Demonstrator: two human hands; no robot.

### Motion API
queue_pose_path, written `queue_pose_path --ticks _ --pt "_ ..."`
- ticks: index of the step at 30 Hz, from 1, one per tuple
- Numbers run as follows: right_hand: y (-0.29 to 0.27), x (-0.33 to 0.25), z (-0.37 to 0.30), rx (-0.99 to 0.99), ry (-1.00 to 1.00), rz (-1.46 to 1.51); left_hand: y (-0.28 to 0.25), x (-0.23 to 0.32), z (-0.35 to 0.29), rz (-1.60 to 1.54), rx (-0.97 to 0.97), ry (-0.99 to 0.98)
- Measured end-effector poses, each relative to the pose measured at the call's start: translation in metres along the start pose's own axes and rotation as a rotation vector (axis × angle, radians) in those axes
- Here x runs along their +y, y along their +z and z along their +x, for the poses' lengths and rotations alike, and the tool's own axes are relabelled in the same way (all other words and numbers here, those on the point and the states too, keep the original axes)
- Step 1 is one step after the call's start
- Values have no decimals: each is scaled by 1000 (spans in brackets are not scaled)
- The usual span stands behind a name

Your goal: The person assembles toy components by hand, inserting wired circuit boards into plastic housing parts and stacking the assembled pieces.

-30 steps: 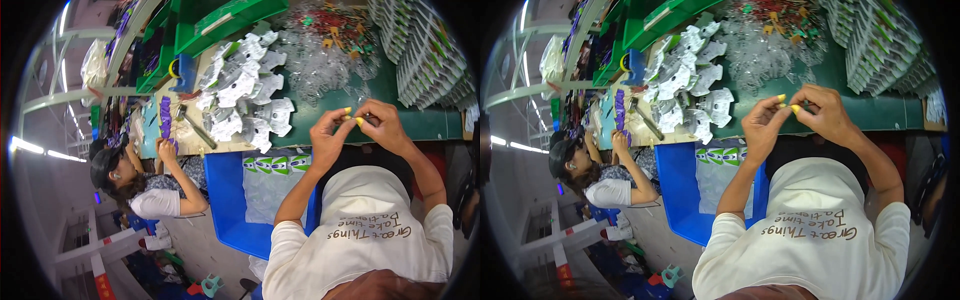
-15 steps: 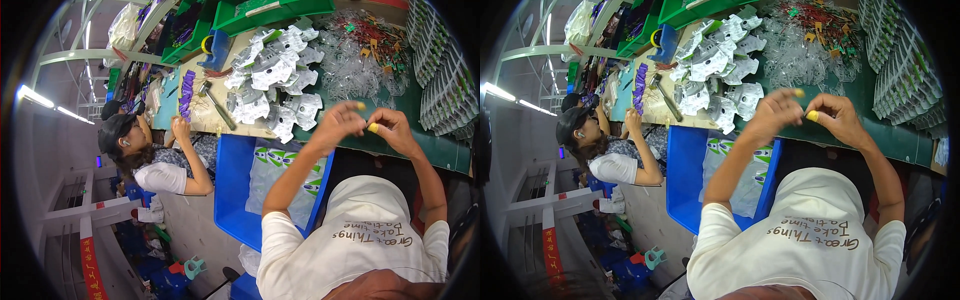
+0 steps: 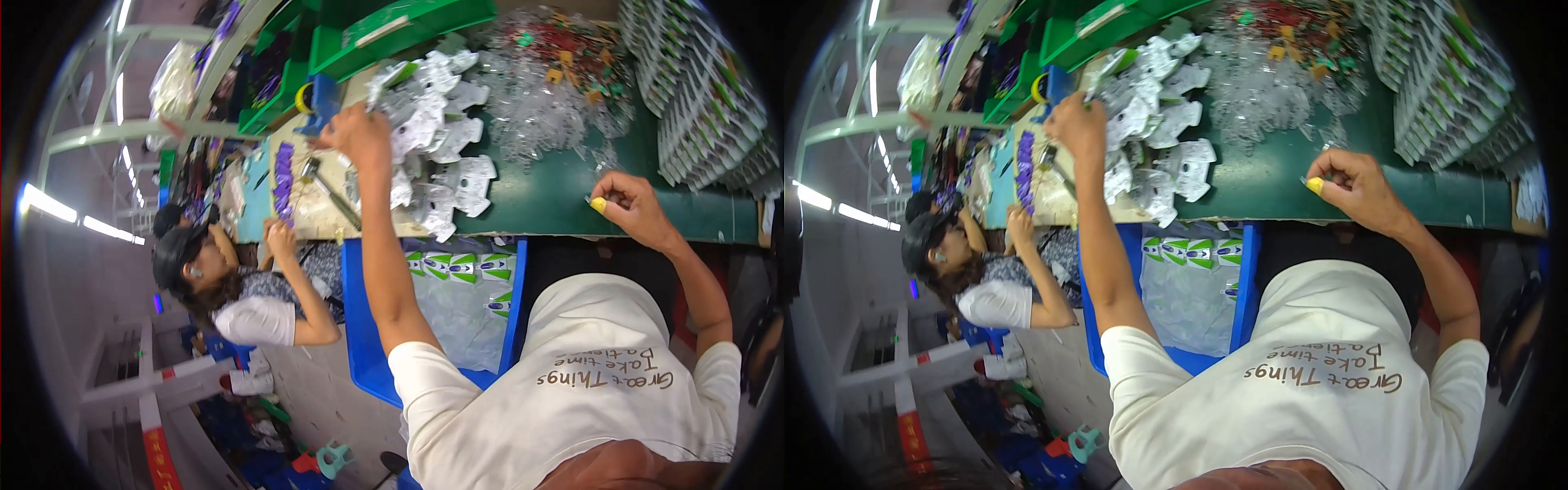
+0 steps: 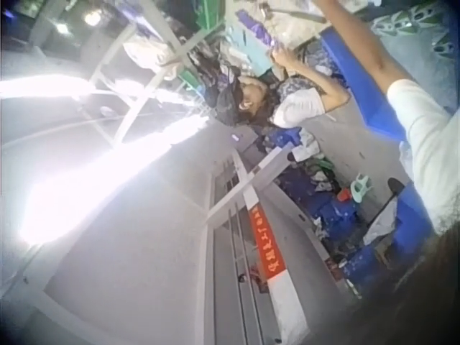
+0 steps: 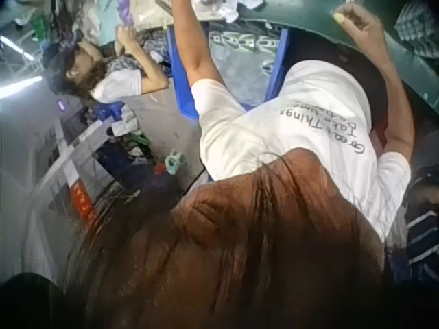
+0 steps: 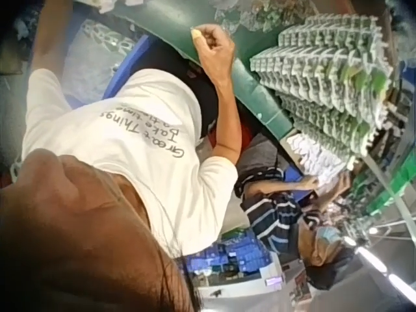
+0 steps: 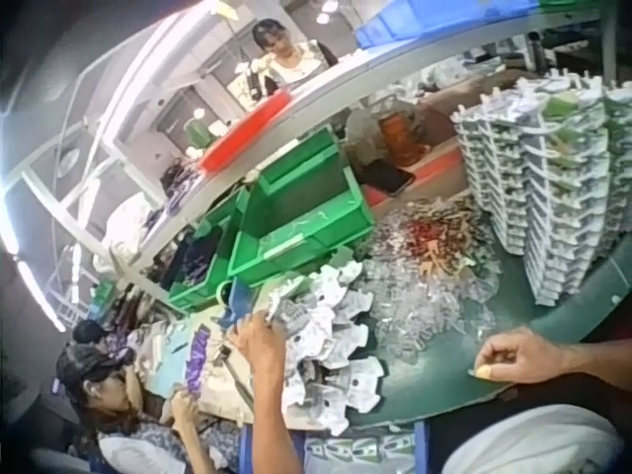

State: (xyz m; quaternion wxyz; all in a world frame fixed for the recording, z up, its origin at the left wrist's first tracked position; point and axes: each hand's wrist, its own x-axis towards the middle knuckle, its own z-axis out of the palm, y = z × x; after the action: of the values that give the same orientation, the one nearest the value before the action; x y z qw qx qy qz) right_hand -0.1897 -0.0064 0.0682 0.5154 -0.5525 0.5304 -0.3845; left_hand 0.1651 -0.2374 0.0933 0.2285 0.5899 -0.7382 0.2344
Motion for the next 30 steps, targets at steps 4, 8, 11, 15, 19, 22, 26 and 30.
queue_pose_path --ticks 4,8,11,15,19,22,26,30 --pt "-19 11 -7 69 -8 -10 -49 40 -33 -62 211 161" --pt "-37 19 -18 146 36 -108 -81 129 -124 -387 198 383" --pt "-40 28 -20 169 -44 -292 -86 179 -195 -636 -58 529" --pt "-22 36 -20 99 -353 -515 -71 208 -228 -665 -172 543" --pt "-1 48 -19 42 -475 -790 -61 214 -233 -755 -277 458" --pt "6 50 -16 -30 -504 -975 -64 215 -225 -777 -318 478" --pt "7 42 -20 -105 -456 -994 -68 205 -195 -990 -433 434" --pt "10 43 -23 -101 -469 -987 -38 208 -153 -1279 -429 234"
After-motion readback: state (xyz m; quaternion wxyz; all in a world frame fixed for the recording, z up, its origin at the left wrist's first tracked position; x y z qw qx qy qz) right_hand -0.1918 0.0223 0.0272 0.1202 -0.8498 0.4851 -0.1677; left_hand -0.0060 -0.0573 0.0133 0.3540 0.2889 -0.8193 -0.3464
